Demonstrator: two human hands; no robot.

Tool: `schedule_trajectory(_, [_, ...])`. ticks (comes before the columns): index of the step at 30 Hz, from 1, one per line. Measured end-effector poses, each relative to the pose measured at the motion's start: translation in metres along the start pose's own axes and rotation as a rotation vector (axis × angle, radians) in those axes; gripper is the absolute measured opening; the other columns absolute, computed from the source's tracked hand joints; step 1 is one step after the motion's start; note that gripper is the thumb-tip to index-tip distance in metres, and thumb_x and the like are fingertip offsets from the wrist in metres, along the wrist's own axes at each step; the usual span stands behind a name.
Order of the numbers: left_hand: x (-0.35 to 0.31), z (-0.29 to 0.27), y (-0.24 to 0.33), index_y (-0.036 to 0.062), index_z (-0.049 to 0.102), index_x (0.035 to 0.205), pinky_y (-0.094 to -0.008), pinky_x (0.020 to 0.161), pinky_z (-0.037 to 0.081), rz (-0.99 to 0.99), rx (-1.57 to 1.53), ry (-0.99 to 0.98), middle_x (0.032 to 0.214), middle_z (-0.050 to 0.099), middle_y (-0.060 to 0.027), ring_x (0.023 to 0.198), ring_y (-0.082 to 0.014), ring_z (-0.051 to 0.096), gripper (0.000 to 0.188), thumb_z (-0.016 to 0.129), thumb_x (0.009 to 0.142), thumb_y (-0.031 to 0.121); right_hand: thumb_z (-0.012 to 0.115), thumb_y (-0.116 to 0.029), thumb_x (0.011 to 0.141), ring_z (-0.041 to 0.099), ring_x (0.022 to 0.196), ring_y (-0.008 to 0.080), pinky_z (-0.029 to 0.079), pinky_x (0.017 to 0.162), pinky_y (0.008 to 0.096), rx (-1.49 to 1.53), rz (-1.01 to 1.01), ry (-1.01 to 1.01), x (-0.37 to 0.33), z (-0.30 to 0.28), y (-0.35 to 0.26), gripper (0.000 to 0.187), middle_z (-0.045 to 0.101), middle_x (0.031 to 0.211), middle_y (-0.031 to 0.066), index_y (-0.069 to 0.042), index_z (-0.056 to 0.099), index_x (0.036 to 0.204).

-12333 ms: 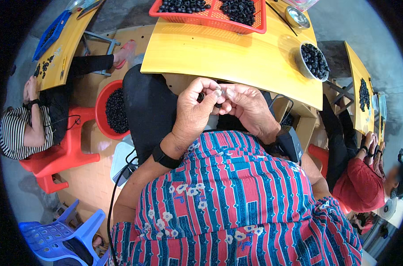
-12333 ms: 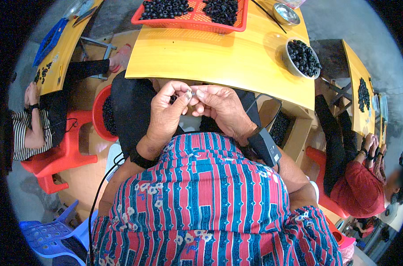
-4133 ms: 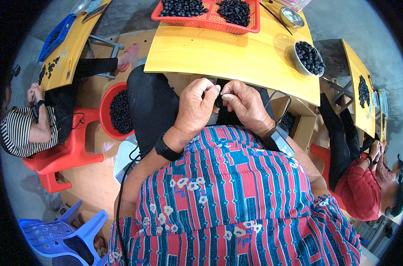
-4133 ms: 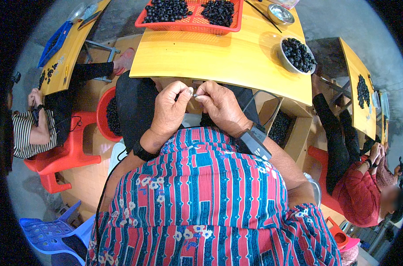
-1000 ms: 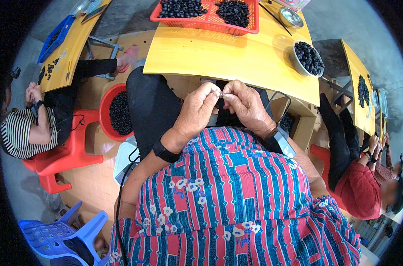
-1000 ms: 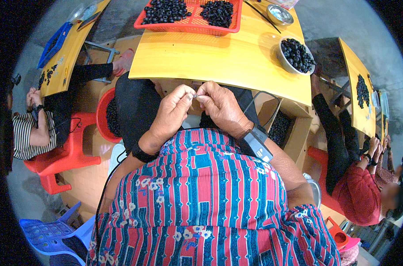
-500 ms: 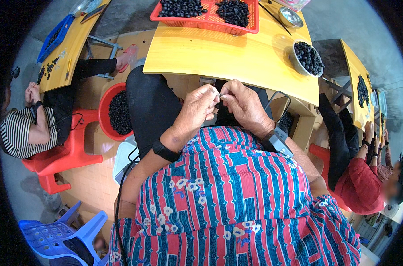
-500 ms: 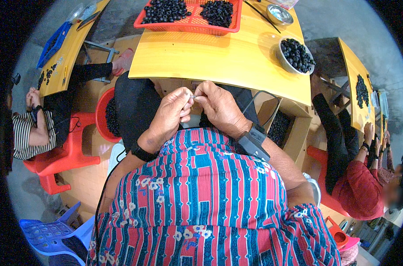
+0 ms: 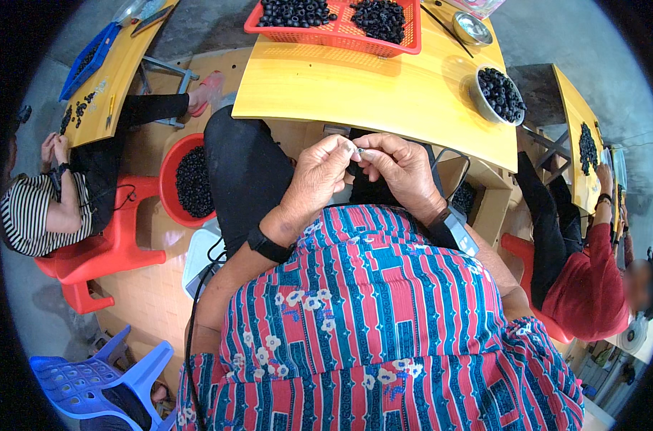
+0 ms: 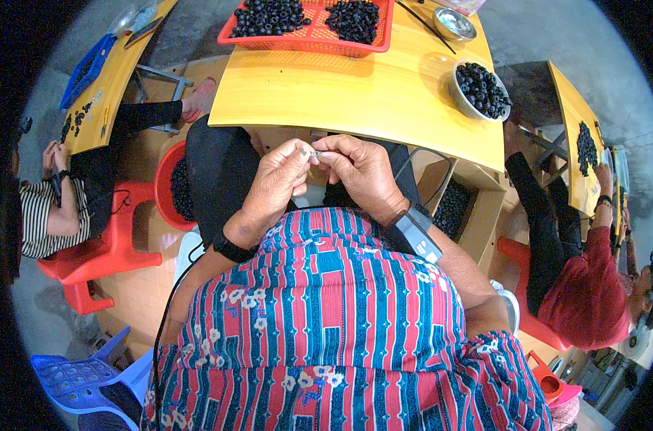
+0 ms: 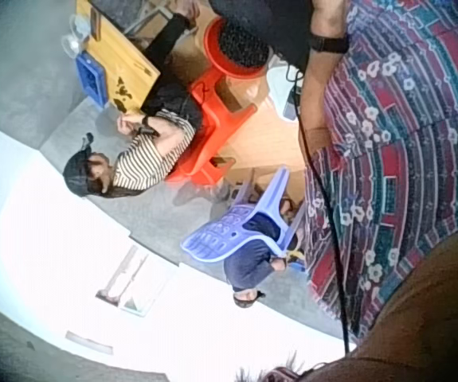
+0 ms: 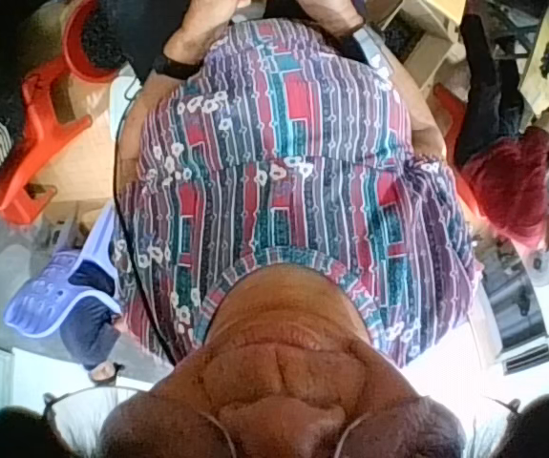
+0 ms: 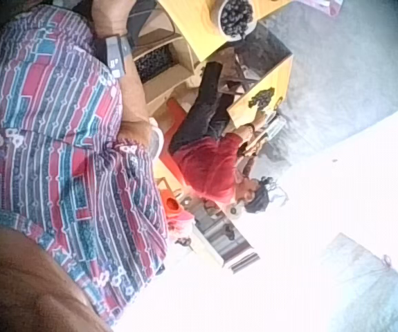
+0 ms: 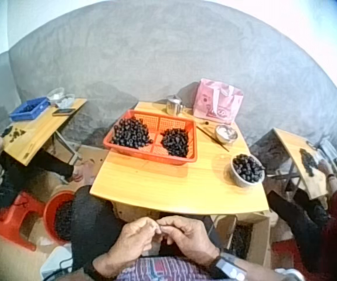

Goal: Manually sorting and cleaning small black seeds or fruits at a table.

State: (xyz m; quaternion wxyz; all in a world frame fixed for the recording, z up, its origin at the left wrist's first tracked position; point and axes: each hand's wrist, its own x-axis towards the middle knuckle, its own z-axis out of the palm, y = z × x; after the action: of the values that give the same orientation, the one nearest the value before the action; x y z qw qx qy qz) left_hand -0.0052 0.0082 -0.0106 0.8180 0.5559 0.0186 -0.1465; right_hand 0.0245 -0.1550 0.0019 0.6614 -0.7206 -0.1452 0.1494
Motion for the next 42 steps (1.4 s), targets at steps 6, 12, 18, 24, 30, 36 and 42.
schedule_trajectory(6, [0.001,0.002,-0.001,0.0084,0.052,0.088,-0.0167,0.045,0.024,0.016,0.0,0.015,0.062,0.032,0.0087,0.052,-0.0003,0.026,0.028,0.046,0.097,0.034,0.056,-0.009,0.09,0.051,0.058,0.0057,0.045,0.054,0.0207,-0.045,-0.014,-0.038,0.0,0.0,-0.004,0.015,0.061,0.078,0.0019,-0.001,0.06,0.102])
schedule_trajectory(12, [0.002,-0.002,-0.006,0.01,0.052,0.088,-0.0163,0.046,0.026,0.031,0.029,0.013,0.064,0.033,0.0079,0.053,-0.0006,0.027,0.027,0.046,0.097,0.035,0.055,-0.012,0.092,0.051,0.056,0.0094,0.044,0.053,0.0246,-0.247,-0.094,-0.077,0.0,0.0,-0.008,0.01,0.054,0.068,0.0039,-0.002,0.053,0.092])
schedule_trajectory(18, [0.001,-0.002,-0.004,0.0108,0.051,0.088,-0.0163,0.046,0.026,0.027,0.016,0.008,0.065,0.034,0.0071,0.053,-0.0008,0.028,0.026,0.045,0.098,0.035,0.054,-0.016,0.093,0.052,0.054,0.0111,0.044,0.05,0.0266,-0.192,-0.057,-0.105,0.001,0.002,-0.007,0.014,0.052,0.066,0.0042,-0.003,0.051,0.089])
schedule_trajectory(24, [0.001,-0.002,-0.003,0.0108,0.051,0.089,-0.0165,0.046,0.026,0.035,0.074,0.009,0.065,0.034,0.007,0.053,-0.0011,0.028,0.025,0.044,0.098,0.033,0.054,-0.018,0.093,0.05,0.056,0.0096,0.044,0.051,0.0259,-0.209,-0.039,-0.129,0.001,0.0,-0.002,0.015,0.051,0.066,0.0035,-0.003,0.051,0.088])
schedule_trajectory(30, [0.003,-0.004,-0.006,0.011,0.051,0.089,-0.0166,0.046,0.026,0.044,0.066,0.029,0.064,0.033,0.0071,0.053,-0.0011,0.028,0.023,0.044,0.098,0.031,0.052,-0.021,0.094,0.048,0.059,0.0075,0.043,0.053,0.024,-0.139,-0.041,-0.134,0.001,0.0,0.0,0.019,0.049,0.066,0.0009,-0.003,0.053,0.086])
schedule_trajectory(36, [0.004,-0.005,-0.006,0.0098,0.051,0.087,-0.0168,0.043,0.024,0.098,0.19,-0.01,0.063,0.035,0.007,0.051,-0.0011,0.027,0.024,0.043,0.098,0.03,0.046,-0.028,0.097,0.043,0.056,0.0061,0.039,0.05,0.0214,0.016,0.05,-0.161,0.004,-0.003,0.002,0.029,0.047,0.063,-0.0013,-0.004,0.055,0.083])
schedule_trajectory(42, [0.004,-0.004,-0.003,0.0103,0.051,0.086,-0.0167,0.042,0.024,0.107,0.242,-0.021,0.063,0.037,0.0069,0.051,-0.0005,0.029,0.025,0.043,0.098,0.031,0.046,-0.03,0.097,0.042,0.053,0.0063,0.038,0.048,0.0211,0.164,0.118,-0.183,0.005,-0.005,0.007,0.031,0.046,0.06,-0.0014,-0.005,0.055,0.08])
